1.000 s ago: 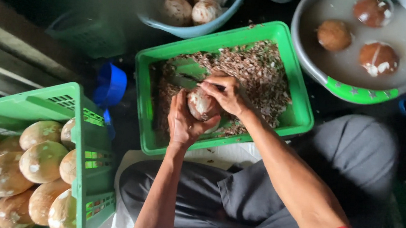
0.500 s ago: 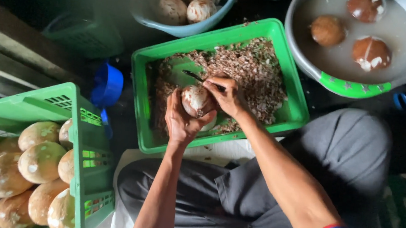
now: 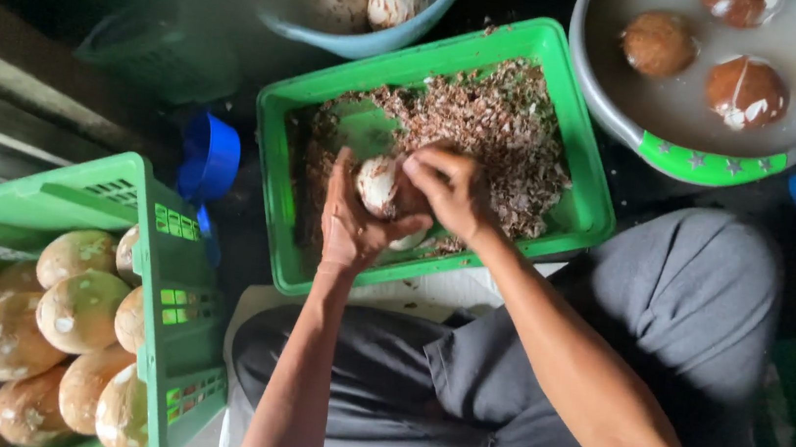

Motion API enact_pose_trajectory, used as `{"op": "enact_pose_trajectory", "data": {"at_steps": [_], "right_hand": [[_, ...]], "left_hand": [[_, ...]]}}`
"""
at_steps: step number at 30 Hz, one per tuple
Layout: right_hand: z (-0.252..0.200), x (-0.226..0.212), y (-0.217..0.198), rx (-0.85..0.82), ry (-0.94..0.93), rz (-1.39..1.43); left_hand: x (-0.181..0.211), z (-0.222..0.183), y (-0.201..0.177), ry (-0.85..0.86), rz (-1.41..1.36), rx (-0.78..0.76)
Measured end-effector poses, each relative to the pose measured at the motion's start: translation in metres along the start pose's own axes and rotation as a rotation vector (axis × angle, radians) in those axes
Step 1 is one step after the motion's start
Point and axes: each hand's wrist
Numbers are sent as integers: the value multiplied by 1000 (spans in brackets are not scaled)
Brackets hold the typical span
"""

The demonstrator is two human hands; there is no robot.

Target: The person sits cross-legged and peels the husk off several coconuts using a small knife. They rotate each coconut to remove the outer layer and place the peeled coconuts into a nearby basin of water.

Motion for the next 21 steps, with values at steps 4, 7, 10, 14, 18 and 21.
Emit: {"op": "enact_pose_trajectory", "data": {"at_steps": [4, 7, 10, 14, 18, 21], "right_hand": [[-3, -57, 3, -128, -494, -273], [27, -15, 12, -179, -471, -238], [33, -7, 14, -191, -375, -71], [13, -3, 20, -173, -386, -150], [29, 8, 8, -179, -145, 48], [17, -15, 2, -166, -320, -141]], "left_hand": [[-53, -4, 26, 198, 125, 23], [-35, -5, 17, 2, 84, 68], [-24, 1, 16, -36, 57, 105], [-18, -17, 14, -43, -11, 88], [3, -7, 10, -144, -20, 116], [-23, 1, 24, -33, 27, 169]]}}
Point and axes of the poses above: each hand's wrist, its own z-axis towards the middle knuckle, its own y-axis out of the palm, x = y × z, and after that the axes turned 2 degrees about -z, right-handed
